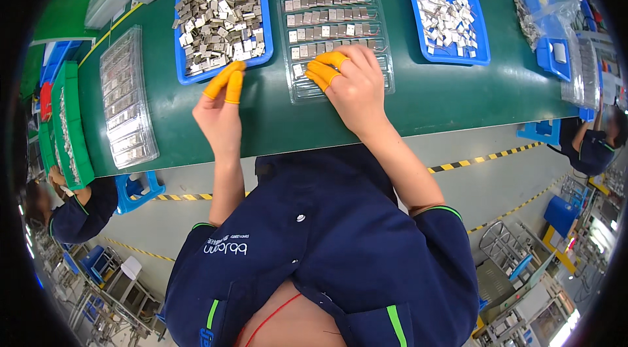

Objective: The person picks small metallic components from blue trays and places them into a clear plastic organizer. They use yellow finger cots to handle the parts, repeatedly transferring items from the bulk trays to the slots in the organizer.

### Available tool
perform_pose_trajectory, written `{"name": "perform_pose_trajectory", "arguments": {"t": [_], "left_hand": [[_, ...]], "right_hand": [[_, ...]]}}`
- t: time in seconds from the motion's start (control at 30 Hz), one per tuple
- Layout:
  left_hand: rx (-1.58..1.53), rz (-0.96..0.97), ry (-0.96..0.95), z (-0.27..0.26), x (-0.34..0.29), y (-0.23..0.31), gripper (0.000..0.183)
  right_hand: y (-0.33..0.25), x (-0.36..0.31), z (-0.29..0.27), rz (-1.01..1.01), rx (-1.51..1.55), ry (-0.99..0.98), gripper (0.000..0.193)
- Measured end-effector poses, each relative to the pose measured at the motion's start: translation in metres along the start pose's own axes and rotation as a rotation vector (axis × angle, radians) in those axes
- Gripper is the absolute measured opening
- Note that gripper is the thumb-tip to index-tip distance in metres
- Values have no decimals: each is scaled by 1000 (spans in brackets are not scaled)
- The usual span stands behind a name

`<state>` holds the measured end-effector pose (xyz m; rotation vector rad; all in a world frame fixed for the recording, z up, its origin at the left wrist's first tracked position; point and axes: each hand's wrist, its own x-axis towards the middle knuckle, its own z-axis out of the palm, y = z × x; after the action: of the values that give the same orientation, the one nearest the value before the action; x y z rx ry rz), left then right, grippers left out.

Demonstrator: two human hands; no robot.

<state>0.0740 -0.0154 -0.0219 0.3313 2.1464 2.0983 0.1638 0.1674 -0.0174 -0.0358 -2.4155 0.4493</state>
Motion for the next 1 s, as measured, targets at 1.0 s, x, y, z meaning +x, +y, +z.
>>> {"name": "perform_pose_trajectory", "arguments": {"t": [1.0], "left_hand": [[8, -89, -136, 9, 48, 21, 17]], "right_hand": [[141, -19, -72, 663, -146, -6, 24]]}}
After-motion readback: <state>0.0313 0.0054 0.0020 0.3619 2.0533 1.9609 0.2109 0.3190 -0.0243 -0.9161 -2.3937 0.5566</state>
